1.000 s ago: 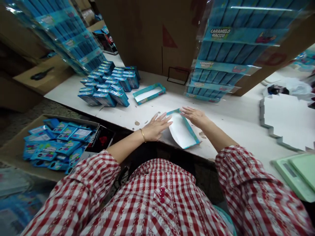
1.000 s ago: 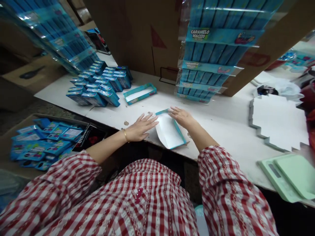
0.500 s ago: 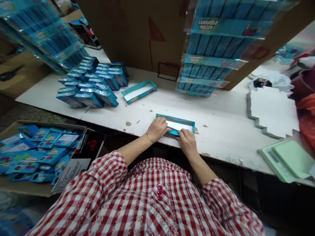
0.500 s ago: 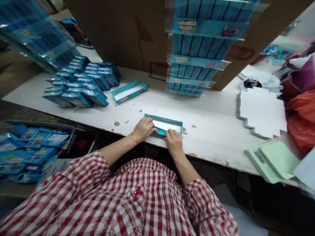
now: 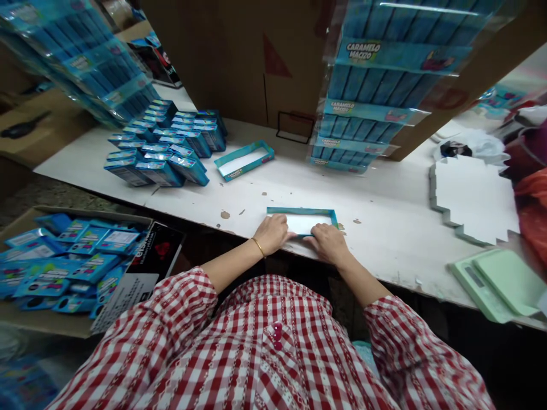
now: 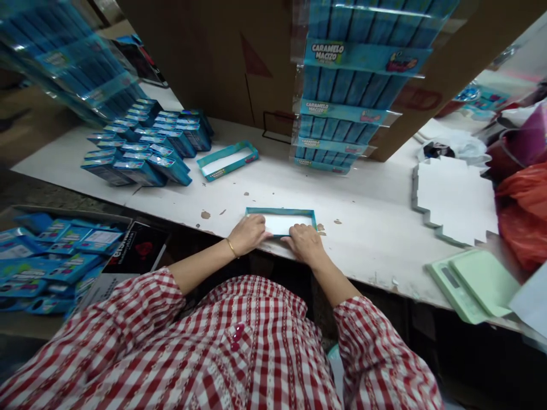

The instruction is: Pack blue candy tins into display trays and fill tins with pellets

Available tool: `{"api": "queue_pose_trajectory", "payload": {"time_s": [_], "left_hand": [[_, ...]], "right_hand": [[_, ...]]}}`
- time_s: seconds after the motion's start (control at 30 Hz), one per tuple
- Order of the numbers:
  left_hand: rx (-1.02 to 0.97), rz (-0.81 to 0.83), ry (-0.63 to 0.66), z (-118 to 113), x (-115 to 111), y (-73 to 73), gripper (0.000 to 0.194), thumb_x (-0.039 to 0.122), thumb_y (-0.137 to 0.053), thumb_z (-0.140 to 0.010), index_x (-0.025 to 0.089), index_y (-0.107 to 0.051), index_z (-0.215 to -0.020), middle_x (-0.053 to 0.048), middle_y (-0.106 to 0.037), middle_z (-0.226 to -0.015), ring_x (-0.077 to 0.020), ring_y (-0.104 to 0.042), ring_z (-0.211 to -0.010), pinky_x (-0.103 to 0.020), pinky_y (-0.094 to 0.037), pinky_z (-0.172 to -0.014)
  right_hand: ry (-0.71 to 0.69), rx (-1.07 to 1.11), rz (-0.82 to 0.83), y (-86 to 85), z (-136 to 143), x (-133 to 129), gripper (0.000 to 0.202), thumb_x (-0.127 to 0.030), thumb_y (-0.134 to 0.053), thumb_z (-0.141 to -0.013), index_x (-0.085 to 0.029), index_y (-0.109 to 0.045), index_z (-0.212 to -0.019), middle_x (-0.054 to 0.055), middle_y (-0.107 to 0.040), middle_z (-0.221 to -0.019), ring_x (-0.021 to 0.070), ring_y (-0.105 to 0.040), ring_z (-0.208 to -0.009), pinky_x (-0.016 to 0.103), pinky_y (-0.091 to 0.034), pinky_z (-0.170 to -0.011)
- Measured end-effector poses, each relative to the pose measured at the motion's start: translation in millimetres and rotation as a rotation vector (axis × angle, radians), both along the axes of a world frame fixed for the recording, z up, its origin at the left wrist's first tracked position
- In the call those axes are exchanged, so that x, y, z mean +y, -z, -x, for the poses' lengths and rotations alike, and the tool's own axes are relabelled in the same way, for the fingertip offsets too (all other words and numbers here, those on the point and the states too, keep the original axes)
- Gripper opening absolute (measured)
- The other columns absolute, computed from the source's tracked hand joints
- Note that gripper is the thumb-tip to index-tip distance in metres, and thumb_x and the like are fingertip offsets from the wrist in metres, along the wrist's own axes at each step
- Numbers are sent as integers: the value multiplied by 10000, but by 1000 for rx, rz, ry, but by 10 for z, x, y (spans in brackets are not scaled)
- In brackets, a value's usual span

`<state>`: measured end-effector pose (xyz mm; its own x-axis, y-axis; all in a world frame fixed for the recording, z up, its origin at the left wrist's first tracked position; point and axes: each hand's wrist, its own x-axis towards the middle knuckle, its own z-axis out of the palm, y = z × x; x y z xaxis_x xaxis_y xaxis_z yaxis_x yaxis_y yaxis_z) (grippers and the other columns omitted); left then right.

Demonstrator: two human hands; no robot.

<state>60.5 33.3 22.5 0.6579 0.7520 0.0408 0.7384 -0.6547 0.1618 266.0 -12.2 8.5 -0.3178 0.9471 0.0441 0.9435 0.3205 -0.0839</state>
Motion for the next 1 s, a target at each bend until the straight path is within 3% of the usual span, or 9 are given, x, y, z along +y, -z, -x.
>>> {"api": "queue_pose_trajectory", "payload": {"time_s": [0.07,0.13,0.23,0.33,0.43,0.53,0.67,0.83,1.0], "left_hand": [[-69,-72,-96,39,101,-45,403,502,-490,-822,136,-609,-938,-134,-558,-1097,-265,-490,-1010,-379,-412,-827],[-62,-86,-186,50,230,-25,449,499,-553,-783,135,-571,-1045,-145,-544,-1126,-283,-479,-1041,-403,-406,-853],[57,55,-170,38,456,52,203,298,-529,-834,151,-605,-951,-117,-595,-1004,-248,-526,-979,-352,-444,-782],[98,97,-194,116,714,-17,186,137,-439,-846,163,-618,-888,-89,-619,-966,-202,-547,-957,-288,-452,-748],[122,50,-448,347,1020,-302,225,142,-399,-855,149,-604,-947,-71,-629,-993,-175,-559,-947,-265,-441,-799],[127,7,-568,608,1446,-567,297,179,-340,-867,51,-579,-988,-147,-614,-992,-235,-564,-927,-352,-447,-798],[47,-43,-758,748,1851,-580,424,321,-343,-871,91,-486,-1197,-130,-576,-1121,-241,-525,-1011,-369,-422,-875],[-119,-185,-673,644,1658,-351,576,364,-432,-812,44,-370,-1287,-188,-435,-1291,-249,-371,-1221,-356,-324,-1011],[-261,-154,-526,519,1253,-229,491,383,-440,-797,89,-473,-1189,-169,-429,-1290,-242,-378,-1238,-352,-308,-1042]], "right_hand": [[65,176,-118,-38,-122,55,359,-454,-445,-860,-159,-589,-1006,108,-610,-975,229,-540,-918,338,-410,-783],[263,353,-243,-46,-239,93,388,-459,-447,-851,-164,-563,-1075,114,-586,-1022,229,-536,-934,362,-436,-795],[518,575,-245,9,-405,56,390,-470,-451,-826,-169,-577,-1038,103,-571,-987,194,-563,-788,361,-489,-705],[569,705,-231,90,-694,-95,364,-472,-489,-788,-195,-598,-997,88,-563,-1014,178,-578,-771,357,-514,-685],[681,671,-303,91,-1212,-285,329,-449,-489,-772,-192,-624,-929,92,-573,-1007,182,-581,-787,361,-512,-715],[933,507,-362,-4,-1892,-421,317,-379,-442,-785,-154,-637,-896,113,-594,-970,186,-566,-779,360,-485,-761],[1180,250,-423,-123,-2707,-368,346,-318,-421,-803,-97,-628,-970,153,-591,-1003,215,-528,-909,361,-410,-862],[1229,130,-312,-118,-3123,56,502,-422,-486,-809,-70,-550,-1161,193,-530,-1175,261,-465,-1067,370,-371,-896],[1390,20,-151,-79,-3229,378,547,-510,-508,-786,-65,-598,-1091,228,-530,-1153,336,-472,-1063,426,-405,-818]]}}
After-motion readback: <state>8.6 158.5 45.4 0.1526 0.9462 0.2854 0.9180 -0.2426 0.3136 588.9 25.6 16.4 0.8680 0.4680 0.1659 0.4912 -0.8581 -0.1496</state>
